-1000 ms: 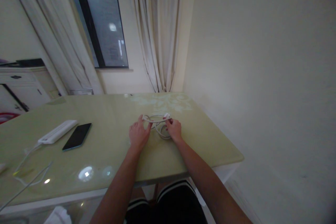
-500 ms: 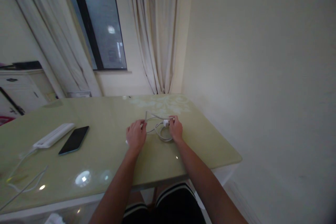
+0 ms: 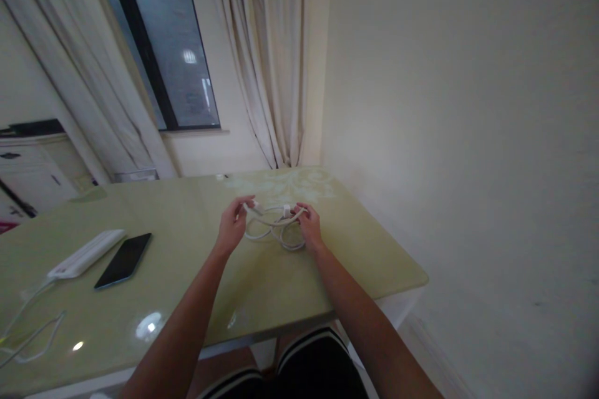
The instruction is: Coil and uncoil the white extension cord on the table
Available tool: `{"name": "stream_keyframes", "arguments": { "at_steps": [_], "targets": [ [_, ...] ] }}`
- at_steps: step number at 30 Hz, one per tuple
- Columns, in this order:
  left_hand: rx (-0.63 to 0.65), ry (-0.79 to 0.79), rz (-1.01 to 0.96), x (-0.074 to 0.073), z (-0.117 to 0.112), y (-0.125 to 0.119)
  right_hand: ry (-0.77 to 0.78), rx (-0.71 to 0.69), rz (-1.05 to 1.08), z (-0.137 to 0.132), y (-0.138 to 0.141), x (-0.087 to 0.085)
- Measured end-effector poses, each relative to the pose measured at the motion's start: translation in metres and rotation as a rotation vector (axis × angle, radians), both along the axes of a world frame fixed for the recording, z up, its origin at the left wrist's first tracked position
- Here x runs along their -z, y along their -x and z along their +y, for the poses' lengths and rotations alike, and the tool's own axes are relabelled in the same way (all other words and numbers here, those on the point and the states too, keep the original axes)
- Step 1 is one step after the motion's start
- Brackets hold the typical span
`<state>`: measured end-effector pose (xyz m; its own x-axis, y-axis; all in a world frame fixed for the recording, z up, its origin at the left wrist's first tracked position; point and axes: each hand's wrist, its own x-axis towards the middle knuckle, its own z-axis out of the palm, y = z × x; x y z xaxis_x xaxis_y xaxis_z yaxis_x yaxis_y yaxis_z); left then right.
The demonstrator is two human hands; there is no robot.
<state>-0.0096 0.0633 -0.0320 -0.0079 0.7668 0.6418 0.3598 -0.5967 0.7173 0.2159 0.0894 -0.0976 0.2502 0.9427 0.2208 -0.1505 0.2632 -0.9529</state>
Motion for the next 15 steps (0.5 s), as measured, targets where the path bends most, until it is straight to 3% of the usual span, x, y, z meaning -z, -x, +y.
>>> {"name": "stream_keyframes", "arguments": {
  "at_steps": [3,6,12,15],
  "targets": [
    [0.105,0.053,0.002,0.018,-0.004,0.014,0.022,-0.011,0.04,-0.001,0.002,-0.001],
    [0.125,0.171,-0.023,0.033,-0.012,0.022,0.007,0.004,-0.001,-0.003,0.004,-0.002],
    [-0.027,0.303,0.21,0.047,-0.011,0.023,-0.166,-0.089,-0.072,-0.014,0.009,-0.007],
    [-0.147,0.26,0.431,0.048,-0.011,0.013,-0.184,-0.173,-0.093,-0.02,0.012,-0.011]
  ]
}}
